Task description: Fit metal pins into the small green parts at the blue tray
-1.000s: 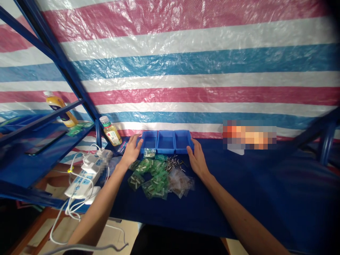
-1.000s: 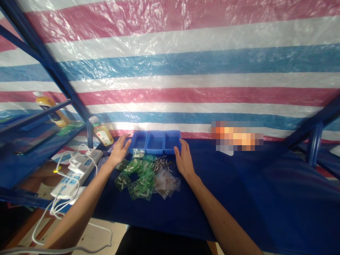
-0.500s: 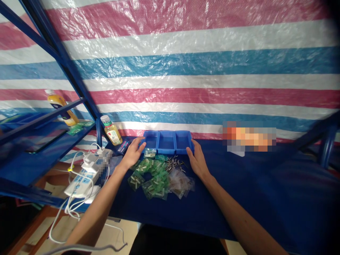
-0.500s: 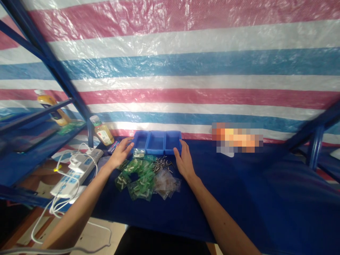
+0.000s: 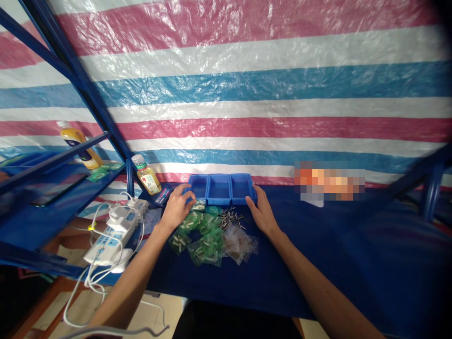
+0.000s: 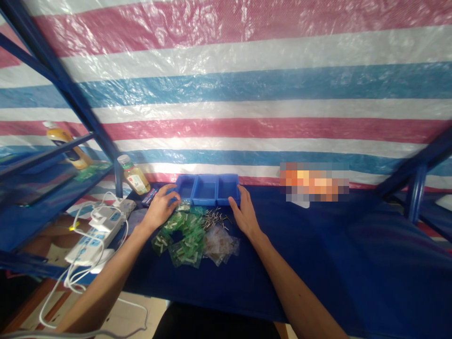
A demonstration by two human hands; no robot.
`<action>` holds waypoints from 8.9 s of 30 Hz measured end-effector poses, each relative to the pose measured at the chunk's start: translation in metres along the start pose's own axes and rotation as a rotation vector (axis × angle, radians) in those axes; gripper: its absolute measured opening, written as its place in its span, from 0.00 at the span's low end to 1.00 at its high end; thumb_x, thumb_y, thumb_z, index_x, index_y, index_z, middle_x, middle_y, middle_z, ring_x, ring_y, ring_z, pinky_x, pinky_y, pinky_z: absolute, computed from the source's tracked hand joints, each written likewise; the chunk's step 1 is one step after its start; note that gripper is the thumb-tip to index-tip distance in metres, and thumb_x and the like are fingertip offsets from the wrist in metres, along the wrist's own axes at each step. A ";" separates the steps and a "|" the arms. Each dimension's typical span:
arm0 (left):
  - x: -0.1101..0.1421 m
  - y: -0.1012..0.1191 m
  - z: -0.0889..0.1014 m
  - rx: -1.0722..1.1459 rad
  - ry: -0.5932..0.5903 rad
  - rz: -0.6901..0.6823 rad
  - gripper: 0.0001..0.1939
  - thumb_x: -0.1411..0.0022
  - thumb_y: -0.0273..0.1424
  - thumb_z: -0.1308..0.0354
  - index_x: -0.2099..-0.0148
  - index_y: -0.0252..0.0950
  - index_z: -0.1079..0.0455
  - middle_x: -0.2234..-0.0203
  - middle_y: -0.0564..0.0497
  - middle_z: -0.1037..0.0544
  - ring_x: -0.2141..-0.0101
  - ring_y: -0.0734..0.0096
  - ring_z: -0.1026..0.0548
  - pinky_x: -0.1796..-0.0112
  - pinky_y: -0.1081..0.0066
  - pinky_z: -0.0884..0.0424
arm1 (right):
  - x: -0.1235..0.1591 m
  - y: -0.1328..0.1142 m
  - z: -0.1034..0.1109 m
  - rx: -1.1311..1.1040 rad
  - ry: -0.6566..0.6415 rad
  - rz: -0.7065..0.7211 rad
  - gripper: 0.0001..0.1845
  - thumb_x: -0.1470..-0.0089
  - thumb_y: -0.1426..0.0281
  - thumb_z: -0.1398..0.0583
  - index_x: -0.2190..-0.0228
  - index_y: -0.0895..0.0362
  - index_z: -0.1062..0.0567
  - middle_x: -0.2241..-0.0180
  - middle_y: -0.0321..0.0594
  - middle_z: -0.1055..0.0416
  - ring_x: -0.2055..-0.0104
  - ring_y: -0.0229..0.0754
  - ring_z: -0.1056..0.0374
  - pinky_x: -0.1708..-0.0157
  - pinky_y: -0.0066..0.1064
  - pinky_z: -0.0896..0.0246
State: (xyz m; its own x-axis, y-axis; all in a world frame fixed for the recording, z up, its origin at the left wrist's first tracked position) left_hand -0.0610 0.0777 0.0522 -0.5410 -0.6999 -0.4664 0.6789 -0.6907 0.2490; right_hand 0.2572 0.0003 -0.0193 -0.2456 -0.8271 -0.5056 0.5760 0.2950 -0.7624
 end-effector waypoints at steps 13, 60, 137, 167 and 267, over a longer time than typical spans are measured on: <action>-0.026 0.065 0.015 0.509 0.048 0.029 0.11 0.28 0.38 0.43 0.58 0.37 0.26 0.65 0.51 0.19 0.65 0.70 0.22 0.60 0.72 0.28 | 0.013 -0.055 -0.002 -0.016 -0.093 0.240 0.28 0.33 0.56 0.42 0.37 0.51 0.35 0.51 0.47 0.27 0.51 0.51 0.29 0.46 0.47 0.32; 0.000 0.099 -0.041 0.414 -0.077 -0.056 0.21 0.24 0.41 0.51 0.67 0.36 0.30 0.72 0.51 0.27 0.69 0.70 0.31 0.65 0.71 0.38 | 0.011 -0.064 -0.008 -0.401 -0.231 -0.048 0.19 0.39 0.51 0.37 0.68 0.54 0.25 0.70 0.36 0.29 0.69 0.42 0.35 0.67 0.32 0.38; -0.001 0.097 -0.037 0.544 -0.058 0.016 0.20 0.30 0.46 0.41 0.65 0.34 0.29 0.73 0.53 0.28 0.72 0.73 0.34 0.69 0.73 0.40 | 0.012 -0.061 -0.008 -0.418 -0.249 0.005 0.17 0.38 0.55 0.36 0.71 0.55 0.25 0.72 0.36 0.30 0.69 0.41 0.36 0.67 0.32 0.40; 0.000 0.097 -0.042 0.562 -0.070 0.057 0.18 0.31 0.46 0.40 0.59 0.34 0.27 0.71 0.54 0.28 0.72 0.74 0.31 0.69 0.73 0.35 | 0.012 -0.048 -0.018 -0.526 -0.303 -0.128 0.20 0.44 0.50 0.33 0.69 0.54 0.23 0.73 0.36 0.29 0.71 0.41 0.34 0.69 0.32 0.38; 0.000 0.096 -0.040 0.578 -0.038 0.038 0.15 0.30 0.43 0.41 0.53 0.36 0.26 0.66 0.50 0.24 0.67 0.69 0.27 0.65 0.72 0.31 | 0.013 -0.046 -0.023 -0.517 -0.312 -0.153 0.22 0.49 0.49 0.30 0.74 0.54 0.26 0.74 0.36 0.28 0.72 0.41 0.34 0.68 0.34 0.37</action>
State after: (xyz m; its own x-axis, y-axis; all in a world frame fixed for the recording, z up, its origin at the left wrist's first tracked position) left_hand 0.0242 0.0184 0.0422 -0.5464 -0.7247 -0.4198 0.3223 -0.6446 0.6933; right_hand 0.2092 -0.0133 -0.0005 -0.0115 -0.9561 -0.2929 0.0811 0.2911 -0.9532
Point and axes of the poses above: each hand's wrist, its own x-axis away from the middle knuckle, its own z-axis out of the back of the hand, y = z × x, the point moved 4 cm from there along -x, towards the middle knuckle
